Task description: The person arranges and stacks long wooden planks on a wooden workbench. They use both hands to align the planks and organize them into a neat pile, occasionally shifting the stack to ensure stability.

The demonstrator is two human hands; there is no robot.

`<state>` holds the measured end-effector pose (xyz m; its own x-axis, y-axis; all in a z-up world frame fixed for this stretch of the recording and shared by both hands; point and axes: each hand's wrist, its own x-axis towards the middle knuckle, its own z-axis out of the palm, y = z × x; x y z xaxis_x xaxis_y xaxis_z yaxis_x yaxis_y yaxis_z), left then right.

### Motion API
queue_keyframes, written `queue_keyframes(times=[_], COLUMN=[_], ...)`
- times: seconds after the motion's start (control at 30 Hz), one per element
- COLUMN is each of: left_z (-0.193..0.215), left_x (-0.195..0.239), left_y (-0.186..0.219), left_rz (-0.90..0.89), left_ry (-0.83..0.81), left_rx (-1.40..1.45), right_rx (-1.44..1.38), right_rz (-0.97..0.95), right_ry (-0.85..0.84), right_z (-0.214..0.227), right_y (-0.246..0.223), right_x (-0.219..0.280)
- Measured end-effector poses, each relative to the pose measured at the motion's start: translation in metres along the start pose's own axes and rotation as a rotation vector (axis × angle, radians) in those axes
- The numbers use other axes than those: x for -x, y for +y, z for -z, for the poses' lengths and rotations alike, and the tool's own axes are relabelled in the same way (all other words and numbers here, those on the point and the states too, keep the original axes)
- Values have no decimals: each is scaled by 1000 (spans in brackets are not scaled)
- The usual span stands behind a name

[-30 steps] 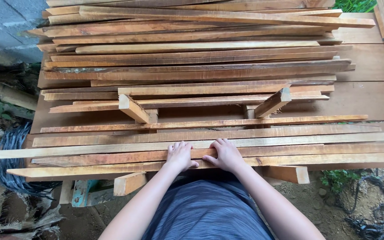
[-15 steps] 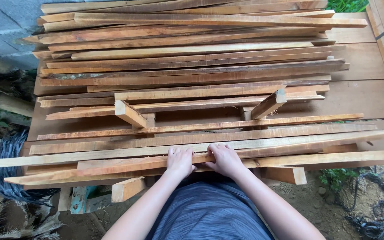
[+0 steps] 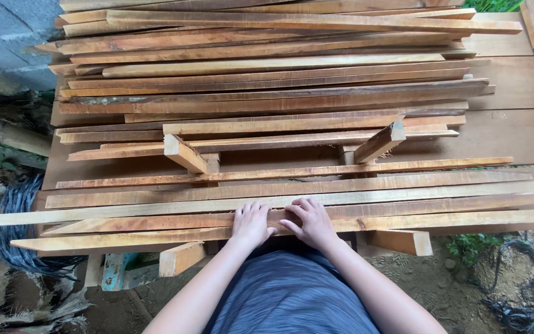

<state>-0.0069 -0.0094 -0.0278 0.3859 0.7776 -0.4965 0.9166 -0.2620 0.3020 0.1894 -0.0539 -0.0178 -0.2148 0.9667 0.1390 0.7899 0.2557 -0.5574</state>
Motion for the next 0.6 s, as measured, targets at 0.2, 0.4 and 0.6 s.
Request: queue_keyframes(times=[0.2,0.4,0.6], left_z=[26,-37,-39], left_x=[32,18,18], left_y=[9,-14,-16], left_rz=[-124,-251,-266], left_ry=[13,336,371], left_rx=[-41,-281,-277], right_rx=[-20,518,294], right_rz=[-151,-62,-288], right_ry=[-144,183,-255], right_z=[-9,-28,-14], right_y=[11,10,16], right_x=[0,-22,-56])
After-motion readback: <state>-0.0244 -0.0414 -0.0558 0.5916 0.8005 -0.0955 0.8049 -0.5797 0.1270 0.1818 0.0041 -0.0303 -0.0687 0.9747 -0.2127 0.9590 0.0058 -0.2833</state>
